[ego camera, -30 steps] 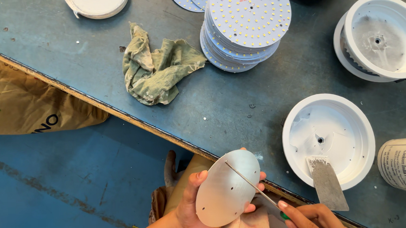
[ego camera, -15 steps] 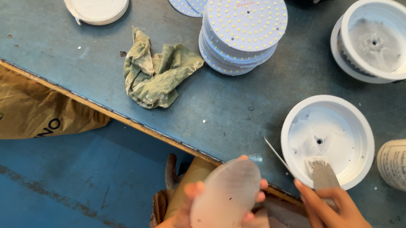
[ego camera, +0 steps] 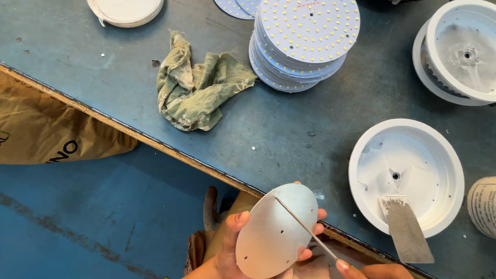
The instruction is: The person applies a white paste to the interior of circular white housings and the back of circular LED boards using a small spatula. The person repeatedly scoops paste from a container, spreads it onto the components, and stacks the finished items on the table.
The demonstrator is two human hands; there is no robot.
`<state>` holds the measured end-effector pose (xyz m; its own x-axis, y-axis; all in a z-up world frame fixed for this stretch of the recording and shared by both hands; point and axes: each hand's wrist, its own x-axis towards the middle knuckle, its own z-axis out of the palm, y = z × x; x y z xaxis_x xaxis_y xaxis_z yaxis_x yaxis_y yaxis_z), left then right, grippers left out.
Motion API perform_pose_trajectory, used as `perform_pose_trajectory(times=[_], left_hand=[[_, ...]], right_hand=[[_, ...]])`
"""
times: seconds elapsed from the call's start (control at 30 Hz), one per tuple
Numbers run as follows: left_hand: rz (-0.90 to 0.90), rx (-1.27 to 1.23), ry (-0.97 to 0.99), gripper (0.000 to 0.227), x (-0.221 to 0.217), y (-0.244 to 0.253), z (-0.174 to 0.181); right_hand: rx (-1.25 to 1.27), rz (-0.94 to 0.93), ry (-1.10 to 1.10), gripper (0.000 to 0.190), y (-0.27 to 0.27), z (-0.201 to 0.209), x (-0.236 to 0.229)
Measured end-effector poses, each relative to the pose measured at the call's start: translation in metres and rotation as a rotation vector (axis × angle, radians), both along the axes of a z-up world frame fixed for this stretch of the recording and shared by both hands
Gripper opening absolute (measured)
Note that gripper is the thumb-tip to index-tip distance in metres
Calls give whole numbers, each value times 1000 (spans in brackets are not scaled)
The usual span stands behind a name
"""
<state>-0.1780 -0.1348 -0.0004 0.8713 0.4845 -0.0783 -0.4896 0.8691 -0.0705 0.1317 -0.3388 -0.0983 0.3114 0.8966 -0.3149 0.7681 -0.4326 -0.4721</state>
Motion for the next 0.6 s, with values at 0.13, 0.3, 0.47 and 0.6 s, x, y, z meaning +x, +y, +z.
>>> perform_pose_trajectory(times=[0.13, 0.3, 0.47, 0.6], left_hand=[[-12, 8, 12, 105, -1, 0, -1], [-7, 39, 35, 106, -2, 0, -1], [-20, 33, 25, 106, 0, -1, 1], [-35, 76, 46, 107, 1, -1, 0]], right_hand=[[197, 144, -80, 33, -12, -8, 0], [289, 188, -128, 31, -29, -21, -1], [330, 184, -156, 29, -39, -28, -5], [347, 142, -178, 27, -44, -27, -10]])
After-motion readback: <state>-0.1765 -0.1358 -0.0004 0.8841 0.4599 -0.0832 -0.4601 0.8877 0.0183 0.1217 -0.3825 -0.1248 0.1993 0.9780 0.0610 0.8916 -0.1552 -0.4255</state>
